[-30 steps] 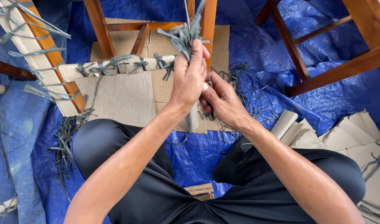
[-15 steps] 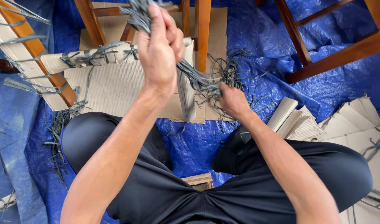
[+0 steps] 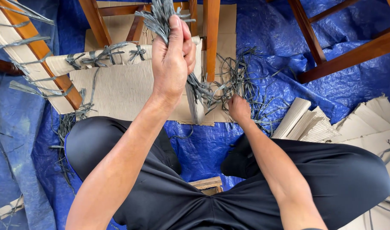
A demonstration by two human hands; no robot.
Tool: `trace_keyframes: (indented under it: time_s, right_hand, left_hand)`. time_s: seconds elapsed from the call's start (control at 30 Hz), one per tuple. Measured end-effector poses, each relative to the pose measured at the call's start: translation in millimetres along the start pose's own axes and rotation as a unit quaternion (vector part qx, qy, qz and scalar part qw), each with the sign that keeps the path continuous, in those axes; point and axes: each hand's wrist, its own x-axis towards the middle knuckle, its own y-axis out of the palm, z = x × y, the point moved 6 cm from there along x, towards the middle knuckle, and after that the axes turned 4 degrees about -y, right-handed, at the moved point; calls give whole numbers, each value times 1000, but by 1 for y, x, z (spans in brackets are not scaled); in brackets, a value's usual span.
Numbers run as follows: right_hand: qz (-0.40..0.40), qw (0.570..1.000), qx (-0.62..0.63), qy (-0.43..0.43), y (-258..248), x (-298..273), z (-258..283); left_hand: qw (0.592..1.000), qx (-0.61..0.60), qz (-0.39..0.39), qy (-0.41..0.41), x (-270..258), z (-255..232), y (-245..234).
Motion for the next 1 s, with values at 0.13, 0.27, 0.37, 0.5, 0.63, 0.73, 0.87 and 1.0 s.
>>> trace_keyframes:
  time_s: [0.13, 0.27, 0.37, 0.5, 0.63, 0.73, 0.87, 1.0]
  right_hand:
    - [55, 945, 308, 93, -42, 52, 21]
    - [-50, 883, 461, 72, -149, 78, 84]
    - [-139, 800, 583, 37, -226, 65, 139]
    - [-191, 837, 508, -72, -274, 36, 189]
    - [-204, 829, 502, -137, -282, 13, 220]
    - [-189, 857, 461, -135, -274, 3, 233]
    - [-206, 877, 404, -161, -261, -9, 240]
    - [-218, 898, 339, -173, -252, -12, 242]
  left_hand:
    - [999, 40, 2, -37, -4, 14, 2]
    - [994, 86, 4, -67, -5, 37, 10]
    - [990, 112, -14, -81, -1, 51, 9]
    - [983, 157, -30, -87, -1, 53, 9]
    - [981, 184, -25, -53, -3, 52, 11]
    - [985, 161, -9, -63, -7, 44, 17]
    - [986, 126, -21, -109, -7, 31, 23]
    - [987, 139, -37, -66, 0, 41, 8]
